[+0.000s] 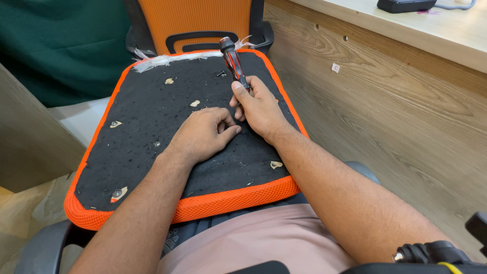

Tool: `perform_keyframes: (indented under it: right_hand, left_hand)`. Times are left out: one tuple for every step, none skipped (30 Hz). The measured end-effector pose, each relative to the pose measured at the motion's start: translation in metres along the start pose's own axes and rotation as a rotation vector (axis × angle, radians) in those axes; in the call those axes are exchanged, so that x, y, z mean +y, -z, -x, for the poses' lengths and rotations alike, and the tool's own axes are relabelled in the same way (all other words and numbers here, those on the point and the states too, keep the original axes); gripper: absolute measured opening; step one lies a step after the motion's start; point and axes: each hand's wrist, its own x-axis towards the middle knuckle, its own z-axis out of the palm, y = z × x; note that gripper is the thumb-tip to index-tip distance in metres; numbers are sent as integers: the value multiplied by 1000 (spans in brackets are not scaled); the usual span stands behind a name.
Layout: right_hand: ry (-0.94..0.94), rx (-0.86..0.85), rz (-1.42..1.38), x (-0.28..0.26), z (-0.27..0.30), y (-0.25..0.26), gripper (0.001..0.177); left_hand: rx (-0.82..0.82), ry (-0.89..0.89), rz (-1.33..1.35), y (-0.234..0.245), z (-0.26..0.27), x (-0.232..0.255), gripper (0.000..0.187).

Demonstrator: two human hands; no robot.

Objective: The person uses a screwdriver to tighten screws into the underside of an orange office chair seat. They work on multiple screw locations sequentially, securing the seat to its frame.

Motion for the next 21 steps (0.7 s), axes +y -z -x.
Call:
perform_keyframes:
  right_hand:
    - [7,-1,-8,1,0,-1,29]
    - [15,-1,-16,2,0,-1,29]
    - [23,-3,-24,3,0,-1,30]
    - [41,13,-48,4,0,0,30]
    - [55,26,-70,5,0,0,31]
    - [70,39,-92,7,-1,0,32]
    - [78,63,-145,8,-2,0,33]
    - [86,87,-198,9,-4,1,34]
    - [94,110,-250,10,-7,2,36]
    - [85,117,-263,10,-9,4,36]
    - [75,128,-278,9,-10,7,35]
    - [65,139,-294,9,-10,9,35]
    - [67,142,-290,8,-10,11,34]
    - [68,146,-286,8,-10,13,33]
    - [66,149,-280,8,-9,15,32]
    - [53,149,-285,8,-9,16,32]
    - [40,146,-286,8,-9,17,31]
    - [28,143,-287,7,-8,17,31]
    - [44,128,-280,6,-7,17,31]
    - [61,114,-273,5,-6,18,31]
    - [77,100,-270,4,-5,17,31]
  left_hand:
    - [-10,21,8,0,0,0,25]
    - [-20,42,16,0,1,1,25]
    - [-30,63,24,0,2,1,25]
    - [-4,33,13,1,2,1,25]
    - [21,6,5,0,2,0,25]
    - [46,-21,-3,-1,3,-1,25]
    - [62,-43,-5,-2,3,-2,25]
    - [79,-65,-8,-3,4,-3,24]
    - [97,-87,-9,-4,4,-4,24]
    - [92,-68,-28,-4,4,-5,25]
    - [85,-51,-50,-4,4,-4,25]
    - [77,-34,-72,-4,4,-3,25]
    - [75,-44,-75,-3,4,-4,25]
    - [73,-54,-78,-2,4,-4,25]
    - [68,-62,-78,-2,4,-4,25]
    - [60,-61,-67,-2,4,-5,26]
    - [55,-58,-53,-1,4,-6,26]
    - [50,-55,-38,0,4,-6,27]
    - [45,-43,-29,0,4,-6,26]
    - [41,-30,-20,1,4,-6,26]
    - [34,-17,-13,1,4,-5,26]
